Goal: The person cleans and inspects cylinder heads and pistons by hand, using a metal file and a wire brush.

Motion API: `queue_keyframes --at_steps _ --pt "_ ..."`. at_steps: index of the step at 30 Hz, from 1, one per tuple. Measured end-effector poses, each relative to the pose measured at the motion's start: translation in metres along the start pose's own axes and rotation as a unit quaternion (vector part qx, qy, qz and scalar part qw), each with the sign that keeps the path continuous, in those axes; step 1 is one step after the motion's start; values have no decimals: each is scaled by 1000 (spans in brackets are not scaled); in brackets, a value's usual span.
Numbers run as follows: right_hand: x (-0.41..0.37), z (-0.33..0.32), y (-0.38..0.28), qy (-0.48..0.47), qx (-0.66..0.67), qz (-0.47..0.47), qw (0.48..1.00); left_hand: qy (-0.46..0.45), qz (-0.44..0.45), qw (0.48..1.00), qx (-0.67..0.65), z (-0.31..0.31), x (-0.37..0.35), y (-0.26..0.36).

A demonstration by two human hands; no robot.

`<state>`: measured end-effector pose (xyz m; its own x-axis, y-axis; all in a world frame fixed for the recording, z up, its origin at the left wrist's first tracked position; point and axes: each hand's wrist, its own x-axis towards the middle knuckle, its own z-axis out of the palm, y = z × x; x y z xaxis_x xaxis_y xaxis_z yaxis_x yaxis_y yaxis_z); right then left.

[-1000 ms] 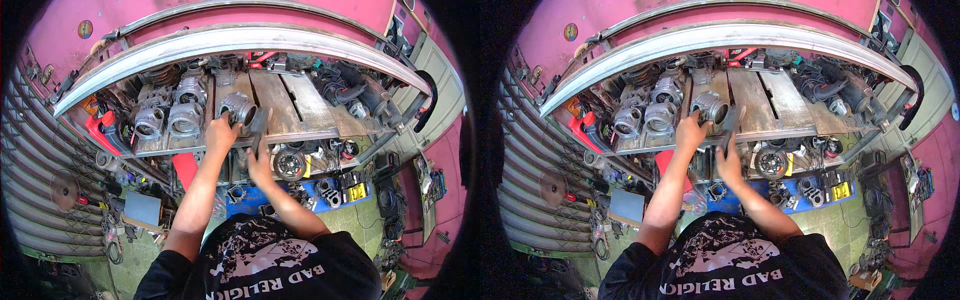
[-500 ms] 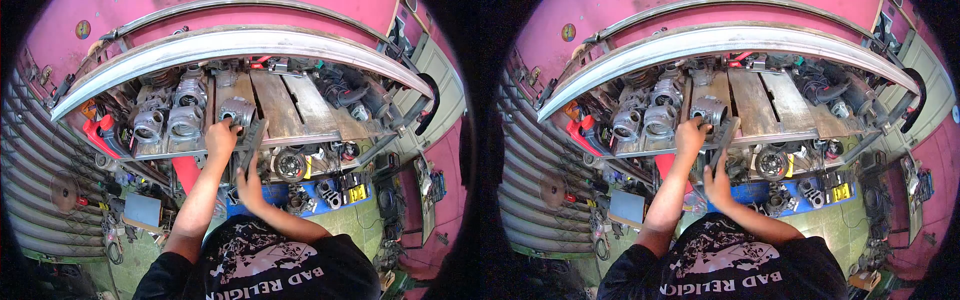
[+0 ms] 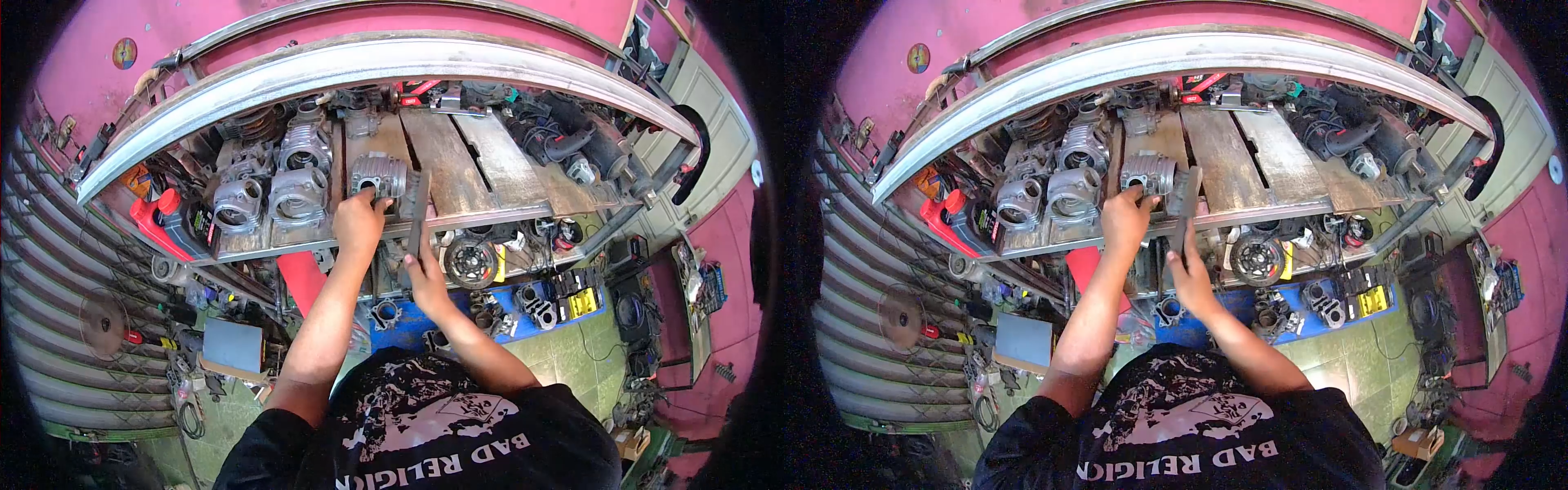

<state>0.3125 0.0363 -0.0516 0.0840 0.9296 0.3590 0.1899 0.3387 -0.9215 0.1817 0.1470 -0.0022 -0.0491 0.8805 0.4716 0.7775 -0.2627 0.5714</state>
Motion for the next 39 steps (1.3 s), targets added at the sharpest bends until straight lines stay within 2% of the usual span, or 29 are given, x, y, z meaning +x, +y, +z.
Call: queue_keyframes --at_steps 2,3,4,7,9,10,11,12,14,16,20,22,23,25,26,28,29,32,34,36,37,39 --pt "-8 1 -9 4 0 6 1000 4 2 1000 -3 -1 1 -1" --pt "-2 -4 -7 -7 75 107 991 2 4 1000 -2 -2 2 -2" --pt "11 -7 -8 19 78 80 994 -8 -1 1000 7 -2 3 -2" --pt "51 -22 -10 25 46 81 995 -22 -4 1000 14 0 4 -4" --pt "67 -25 -6 11 129 127 983 -20 -1 1000 11 1 4 -5" --pt "64 -23 4 10 129 126 984 -21 -7 1000 10 1 5 -5" --pt "55 -19 19 20 2 38 999 -21 -14 1000 9 0 6 -5" --pt "44 -16 27 29 -126 -52 990 -19 -15 1000 9 -2 6 -6" --pt "6 -11 -20 -24 -18 35 999 -22 -5 1000 -3 -4 7 -5" --pt "-20 -8 -3 -12 -44 -8 999 -25 -5 1000 -9 -3 8 -6" --pt "2 -22 -3 2 16 59 998 -28 -5 1000 -4 -5 7 -2" --pt "29 -24 -22 3 113 192 975 -19 -2 1000 -11 -4 7 -2" --pt "37 -20 -7 2 113 192 975 -23 -5 1000 -4 -6 7 0" --pt "47 -6 26 20 -24 39 999 -25 -9 1000 5 -8 6 4" --pt "41 1 32 20 -22 38 999 -25 -15 1000 1 -7 6 6" --pt "15 13 25 84 -133 -79 984 -24 -19 1000 -5 -7 7 13" --pt "3 7 19 35 -41 17 998 -26 -24 999 15 -9 6 17" --pt "-34 17 16 36 -76 -5 996 -23 -22 999 39 -8 5 18" --pt "-33 16 14 24 -52 27 998 -20 -16 999 37 -5 4 15" --pt "-11 10 21 66 -121 -41 990 -18 -4 999 44 -3 3 13" --pt "5 -1 -6 11 -10 122 992 -18 -3 999 45 -9 0 18" --pt "26 -11 28 16 -38 101 994 15 -37 999 9 -19 -8 27"
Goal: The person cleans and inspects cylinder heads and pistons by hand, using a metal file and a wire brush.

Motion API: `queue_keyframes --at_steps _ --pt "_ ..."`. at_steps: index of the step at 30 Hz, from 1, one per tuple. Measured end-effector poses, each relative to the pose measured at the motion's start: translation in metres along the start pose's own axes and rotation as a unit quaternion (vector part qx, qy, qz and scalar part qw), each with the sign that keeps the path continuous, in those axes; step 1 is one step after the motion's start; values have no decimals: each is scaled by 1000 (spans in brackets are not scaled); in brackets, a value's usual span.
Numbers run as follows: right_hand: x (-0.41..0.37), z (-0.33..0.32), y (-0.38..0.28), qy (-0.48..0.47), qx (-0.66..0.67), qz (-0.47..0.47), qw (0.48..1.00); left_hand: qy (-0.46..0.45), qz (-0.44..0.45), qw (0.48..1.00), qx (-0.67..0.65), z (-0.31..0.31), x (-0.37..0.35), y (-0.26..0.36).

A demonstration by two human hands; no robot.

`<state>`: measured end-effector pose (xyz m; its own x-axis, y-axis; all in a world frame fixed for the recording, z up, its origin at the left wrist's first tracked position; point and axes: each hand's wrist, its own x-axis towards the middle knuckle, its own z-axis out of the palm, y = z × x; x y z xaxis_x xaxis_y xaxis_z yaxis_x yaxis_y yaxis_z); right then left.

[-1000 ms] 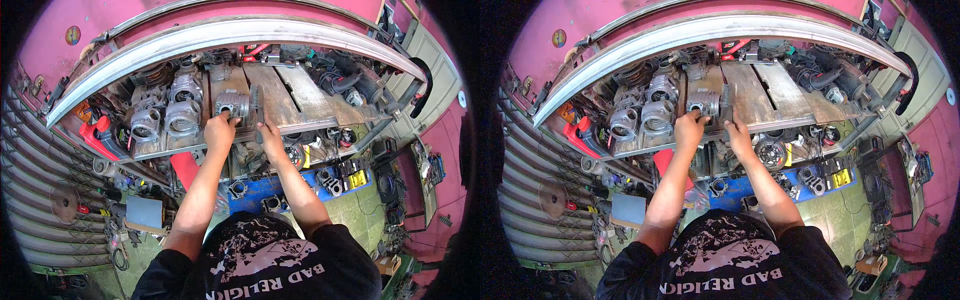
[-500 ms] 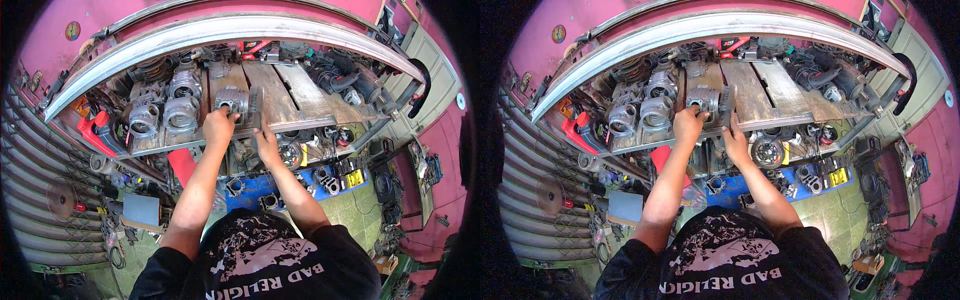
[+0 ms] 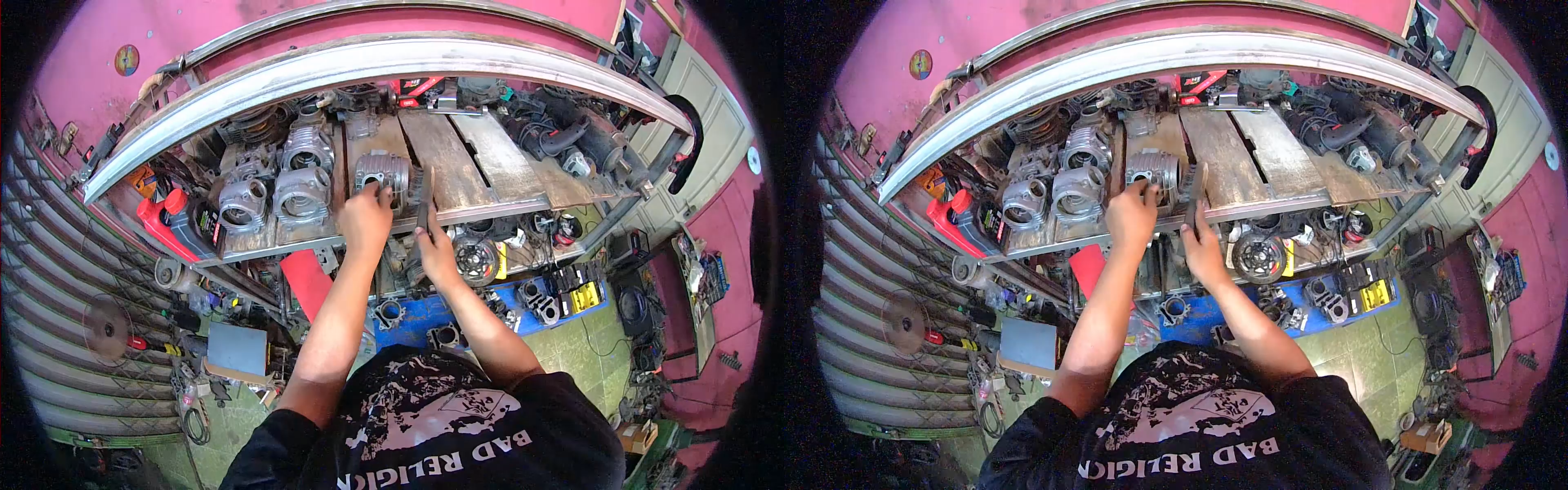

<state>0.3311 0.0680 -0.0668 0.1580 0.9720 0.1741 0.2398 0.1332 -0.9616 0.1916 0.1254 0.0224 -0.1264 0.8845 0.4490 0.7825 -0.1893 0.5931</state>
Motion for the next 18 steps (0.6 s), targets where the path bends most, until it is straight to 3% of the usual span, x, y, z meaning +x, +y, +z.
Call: queue_keyframes --at_steps 1,3,5,7,8,10,12,14,15,18 --pt "9 -2 1 7 -28 -23 999 3 0 1000 -1 0 -1 -3" --pt "-7 -1 -5 -2 -26 -16 1000 164 101 975 -109 1 0 -17" --pt "-46 14 -27 -6 1 -18 1000 137 60 983 -108 7 1 -23" --pt "-86 26 -60 -45 46 77 995 127 71 987 -69 22 4 -36" --pt "-91 45 -16 23 -9 -92 995 128 70 987 -69 25 5 -39" --pt "-79 38 -20 17 3 -72 997 72 25 990 -115 27 4 -44" --pt "-61 25 -25 4 18 -42 999 47 19 996 -80 26 1 -41" --pt "-28 22 8 96 -60 -183 977 33 32 998 -44 23 -7 -33" --pt "-24 5 -16 32 38 5 999 -7 14 999 -52 29 -14 -30" --pt "-2 -23 -13 17 27 9 999 3 32 990 -135 14 -27 -2"
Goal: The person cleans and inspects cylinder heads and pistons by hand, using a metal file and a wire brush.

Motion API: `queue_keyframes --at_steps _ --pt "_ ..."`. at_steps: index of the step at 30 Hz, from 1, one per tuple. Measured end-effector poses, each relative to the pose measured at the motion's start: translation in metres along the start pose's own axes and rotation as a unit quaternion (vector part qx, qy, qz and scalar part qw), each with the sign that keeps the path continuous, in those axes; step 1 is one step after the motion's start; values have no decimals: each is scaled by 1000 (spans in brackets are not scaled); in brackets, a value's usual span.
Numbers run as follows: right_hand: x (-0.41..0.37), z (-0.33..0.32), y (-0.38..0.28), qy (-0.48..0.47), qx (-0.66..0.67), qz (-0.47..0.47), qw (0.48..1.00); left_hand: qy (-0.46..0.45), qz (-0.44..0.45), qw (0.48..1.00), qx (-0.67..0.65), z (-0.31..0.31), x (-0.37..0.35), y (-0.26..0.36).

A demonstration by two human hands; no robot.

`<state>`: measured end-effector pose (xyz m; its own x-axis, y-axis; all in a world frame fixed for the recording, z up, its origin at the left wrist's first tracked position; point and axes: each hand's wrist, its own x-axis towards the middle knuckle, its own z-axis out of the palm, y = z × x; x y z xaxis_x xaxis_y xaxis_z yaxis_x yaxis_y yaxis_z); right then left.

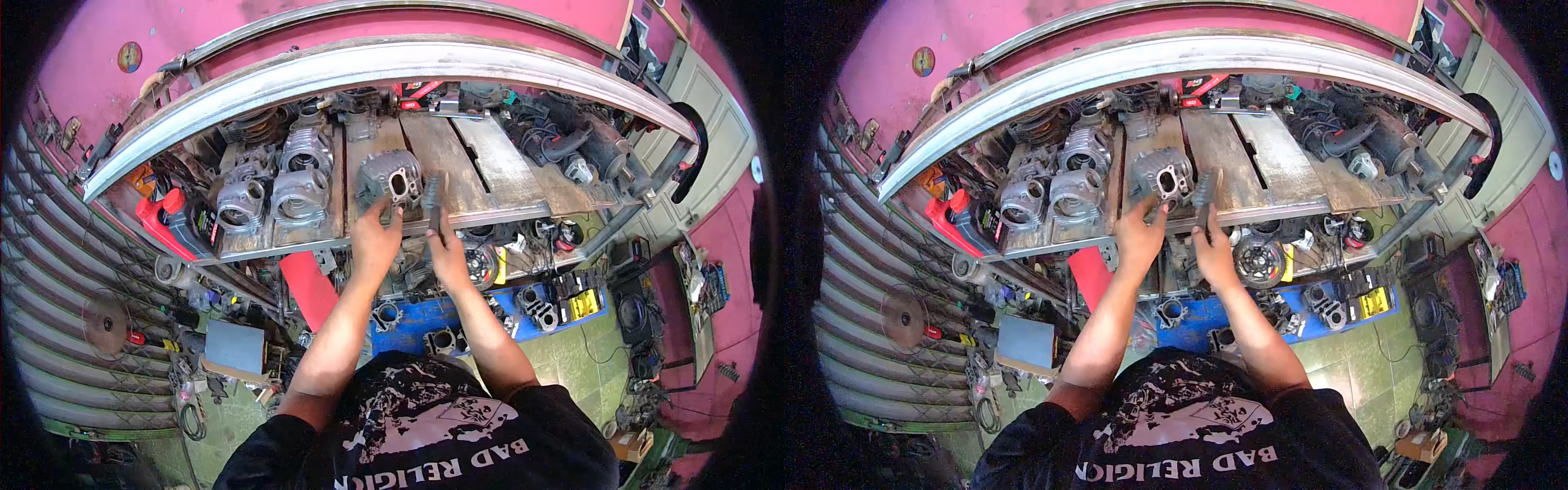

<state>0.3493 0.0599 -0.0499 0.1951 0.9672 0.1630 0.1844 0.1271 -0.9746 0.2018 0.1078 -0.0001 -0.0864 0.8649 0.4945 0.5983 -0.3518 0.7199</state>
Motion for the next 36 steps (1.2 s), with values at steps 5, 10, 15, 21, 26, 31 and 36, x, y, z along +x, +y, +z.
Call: queue_keyframes --at_steps 5,10,15,21,26,31,36 --pt "-37 23 9 70 -127 -179 973 119 26 992 -36 10 28 -27" --pt "-35 28 -1 31 -24 -40 998 -7 -44 999 22 36 18 -39" --pt "5 -8 4 8 -9 1 1000 8 -14 1000 2 31 12 -32" --pt "-21 5 11 8 -13 -44 999 -15 54 993 103 -3 84 1" --pt "-14 -5 4 -9 -18 -18 1000 -245 75 937 236 6 126 -28" --pt "15 -21 0 -53 6 10 999 -202 30 958 200 -19 95 -18" --pt "16 -12 2 -86 21 -41 995 -169 11 949 266 -34 79 -21"
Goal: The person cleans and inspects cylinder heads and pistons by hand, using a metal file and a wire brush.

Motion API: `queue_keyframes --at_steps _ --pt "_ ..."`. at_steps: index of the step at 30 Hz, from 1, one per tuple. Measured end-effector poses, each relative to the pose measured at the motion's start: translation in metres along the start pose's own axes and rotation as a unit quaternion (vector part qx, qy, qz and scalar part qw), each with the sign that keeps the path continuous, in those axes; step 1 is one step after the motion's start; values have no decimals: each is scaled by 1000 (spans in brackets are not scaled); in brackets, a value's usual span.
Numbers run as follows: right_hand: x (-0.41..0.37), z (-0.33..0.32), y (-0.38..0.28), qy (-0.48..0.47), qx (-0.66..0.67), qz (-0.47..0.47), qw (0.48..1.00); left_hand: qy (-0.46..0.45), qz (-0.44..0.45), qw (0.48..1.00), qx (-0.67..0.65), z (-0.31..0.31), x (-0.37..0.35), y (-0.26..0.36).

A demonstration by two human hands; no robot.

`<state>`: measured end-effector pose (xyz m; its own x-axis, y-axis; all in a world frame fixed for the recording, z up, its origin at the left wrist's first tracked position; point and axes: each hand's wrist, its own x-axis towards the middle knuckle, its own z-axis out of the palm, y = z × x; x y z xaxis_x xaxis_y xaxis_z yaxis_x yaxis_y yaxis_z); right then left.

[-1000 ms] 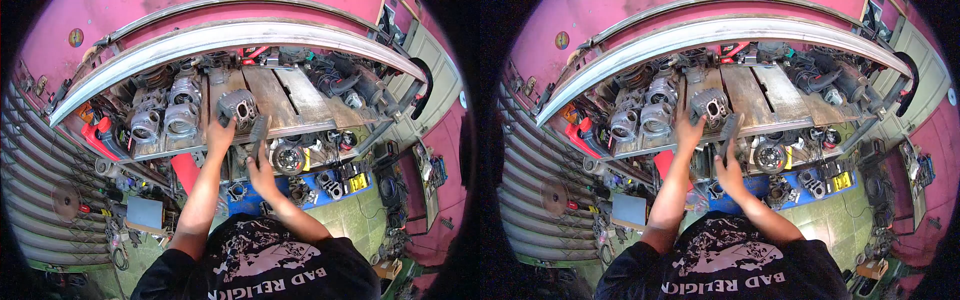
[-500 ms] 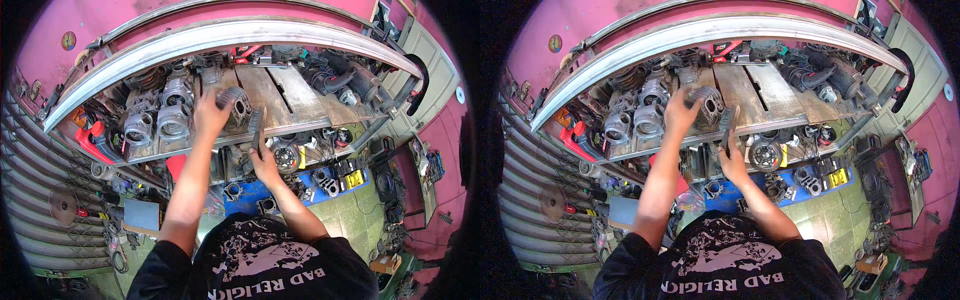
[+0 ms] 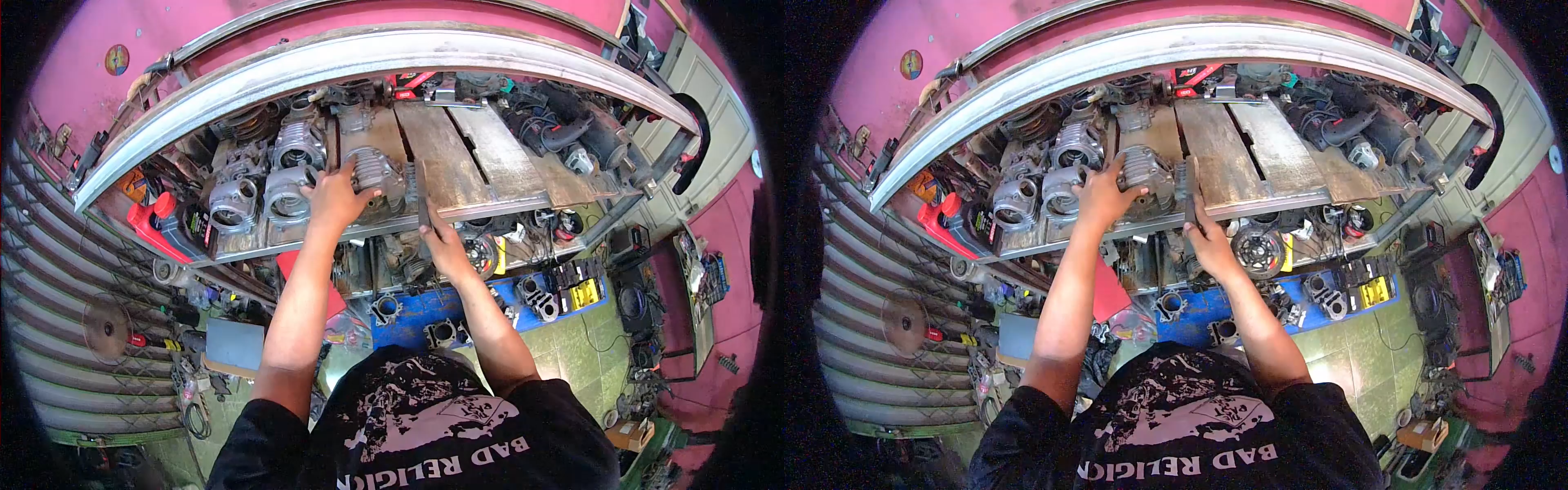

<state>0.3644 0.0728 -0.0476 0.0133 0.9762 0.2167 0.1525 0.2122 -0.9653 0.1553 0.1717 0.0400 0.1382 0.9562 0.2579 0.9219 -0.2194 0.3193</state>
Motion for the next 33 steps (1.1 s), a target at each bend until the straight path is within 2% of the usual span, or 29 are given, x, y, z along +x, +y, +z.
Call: queue_keyframes --at_steps 3,6,9,11,14,15,17,19,21,23,24,26,27,29,33 --pt "-31 11 -5 10 -48 -29 998 6 21 999 33 -1 3 -4" --pt "-44 6 -13 -3 30 3 1000 -45 24 998 41 -11 9 -5" --pt "-11 -1 -15 16 32 29 999 -56 34 996 64 -13 13 -3" --pt "18 -3 -1 30 9 -4 1000 -60 31 995 75 -15 14 1" --pt "32 -8 0 -35 35 70 996 -54 31 994 85 -11 13 -4" --pt "24 -7 -2 -35 34 69 996 -46 37 995 85 -10 14 -5" --pt "-6 -3 -4 -28 -62 -18 998 -46 31 996 74 -11 13 -3" --pt "-39 2 -9 -21 -112 -67 991 -46 24 997 62 -12 13 -4" --pt "-56 5 -31 -32 -51 -33 998 -50 39 997 53 -12 14 -8" --pt "-51 8 -36 -19 10 29 999 -49 41 997 51 -12 15 -10" --pt "-39 9 -28 -20 10 31 999 -49 44 997 51 -12 15 -10" --pt "1 6 -7 18 -125 -110 986 -56 46 996 61 -13 15 -8" --pt "17 1 -14 16 -125 -110 986 -60 48 995 71 -14 16 -7" --pt "43 -9 -35 -26 -77 -46 996 -62 47 994 70 -15 16 -8" --pt "24 -17 -66 -73 -152 -34 985 -55 52 994 77 -14 15 -7"
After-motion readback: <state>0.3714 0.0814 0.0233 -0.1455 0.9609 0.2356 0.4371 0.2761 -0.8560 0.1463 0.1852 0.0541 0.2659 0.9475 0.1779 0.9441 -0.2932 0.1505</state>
